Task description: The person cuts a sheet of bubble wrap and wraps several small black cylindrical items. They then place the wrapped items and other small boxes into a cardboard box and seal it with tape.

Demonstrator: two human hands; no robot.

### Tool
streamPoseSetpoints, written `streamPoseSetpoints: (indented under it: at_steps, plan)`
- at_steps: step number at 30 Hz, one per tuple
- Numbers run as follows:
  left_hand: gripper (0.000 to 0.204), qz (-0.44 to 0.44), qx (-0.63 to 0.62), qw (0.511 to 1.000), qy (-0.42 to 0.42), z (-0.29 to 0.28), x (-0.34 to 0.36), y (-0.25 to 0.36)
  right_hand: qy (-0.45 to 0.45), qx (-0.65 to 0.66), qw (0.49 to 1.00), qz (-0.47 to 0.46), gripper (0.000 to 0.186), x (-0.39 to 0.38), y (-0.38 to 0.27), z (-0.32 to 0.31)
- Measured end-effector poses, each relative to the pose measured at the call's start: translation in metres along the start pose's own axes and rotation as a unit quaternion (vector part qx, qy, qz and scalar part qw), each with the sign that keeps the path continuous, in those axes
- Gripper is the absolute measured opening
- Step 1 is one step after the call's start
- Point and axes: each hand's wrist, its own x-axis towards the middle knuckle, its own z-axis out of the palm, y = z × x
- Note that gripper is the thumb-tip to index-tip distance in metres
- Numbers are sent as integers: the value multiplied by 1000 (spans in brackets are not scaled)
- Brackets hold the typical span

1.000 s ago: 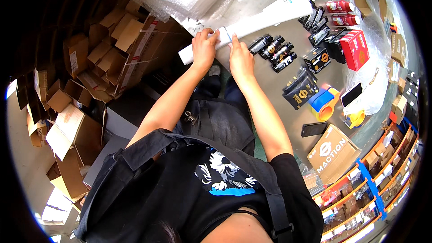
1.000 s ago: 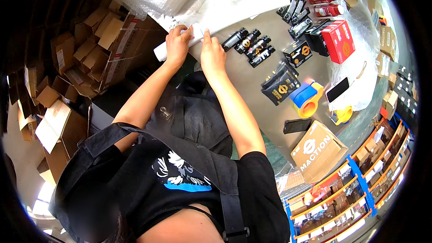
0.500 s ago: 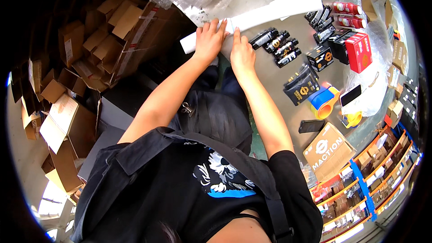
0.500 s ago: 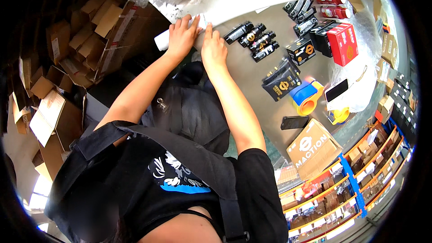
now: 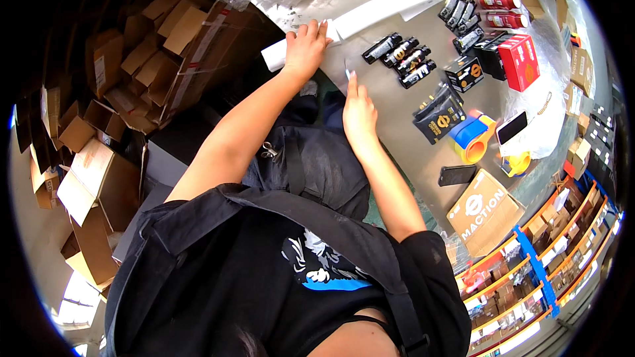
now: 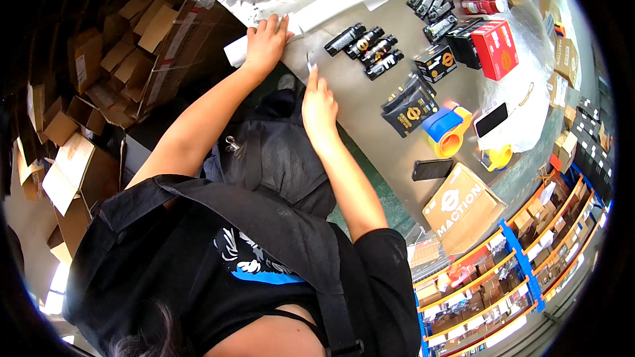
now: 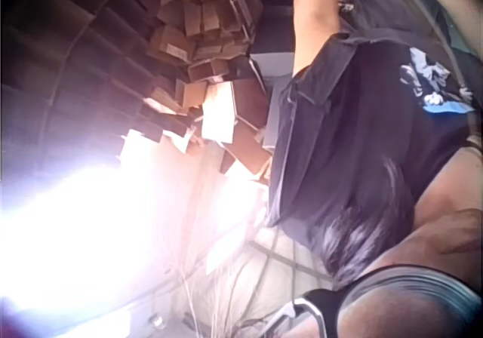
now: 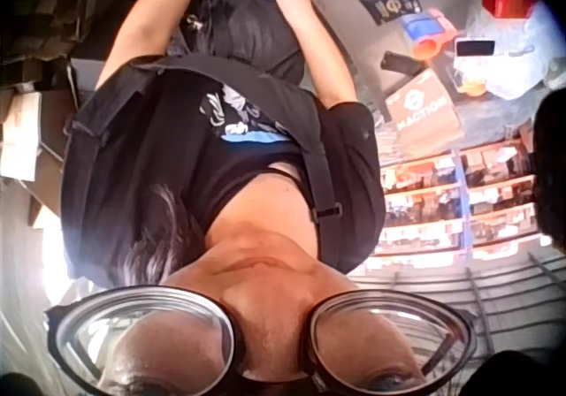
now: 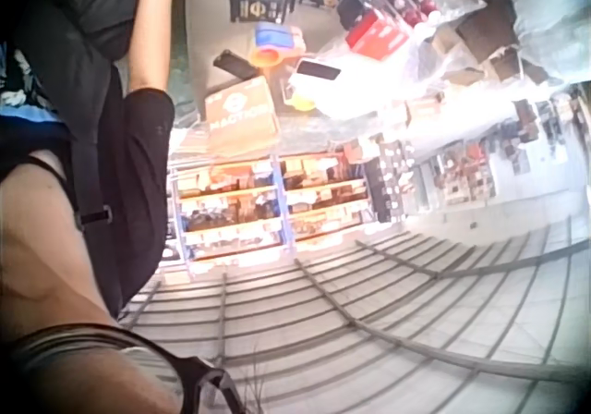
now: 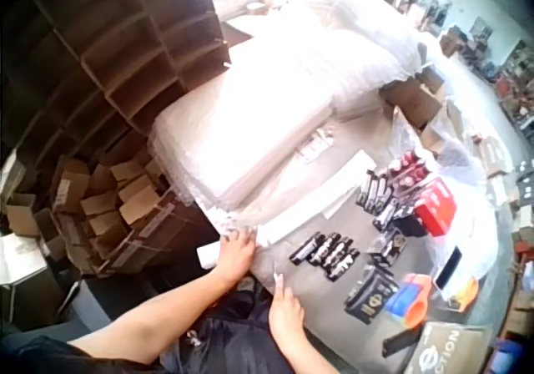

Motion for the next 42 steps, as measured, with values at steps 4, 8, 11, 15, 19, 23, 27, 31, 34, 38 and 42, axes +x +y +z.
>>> streamPoseSetpoints:
  at_steps: [4, 8, 11, 15, 19, 23, 27, 31, 34, 38, 42]
  plan:
    - [54, -49, -83, 995, -14, -9, 3, -10, 82, 143, 984, 68, 37, -26, 12, -34]
    - [56, -95, -59, 990, -83, -39, 22, 1, 94, 381, 915, 90, 26, 25, 20, -59]
    - [62, -98, -94, 975, -175, -36, 33, -7, 41, 537, 835, 112, 26, 69, 21, -48]
    - [64, -100, -202, 942, -251, -15, 43, -29, 46, 514, 851, 97, 36, 104, 25, 8]
    - [58, -80, -345, 891, -284, -28, 46, -31, 36, 570, 806, 153, 44, 131, 8, 9]
    - [52, -123, -508, 793, -313, -68, 41, -24, 131, 607, 758, 199, 43, 147, -7, -9]
    - [43, -143, -601, 675, -403, -119, 22, -32, 205, 582, 767, 176, 45, 160, 11, -24]
    - [41, -272, -804, 484, -213, -149, 22, -45, 147, 586, 787, 125, 37, 120, 0, -40]
    - [48, -254, -800, 520, -159, -154, 58, -35, 125, 569, 812, 41, 34, 78, -20, -33]
    - [58, -256, -775, 553, -165, -139, 90, -34, 73, 647, 757, 55, 25, 48, -35, -47]
    - [61, -284, -795, 517, -144, -131, 93, -28, 73, 655, 751, 33, 25, 43, -30, -43]
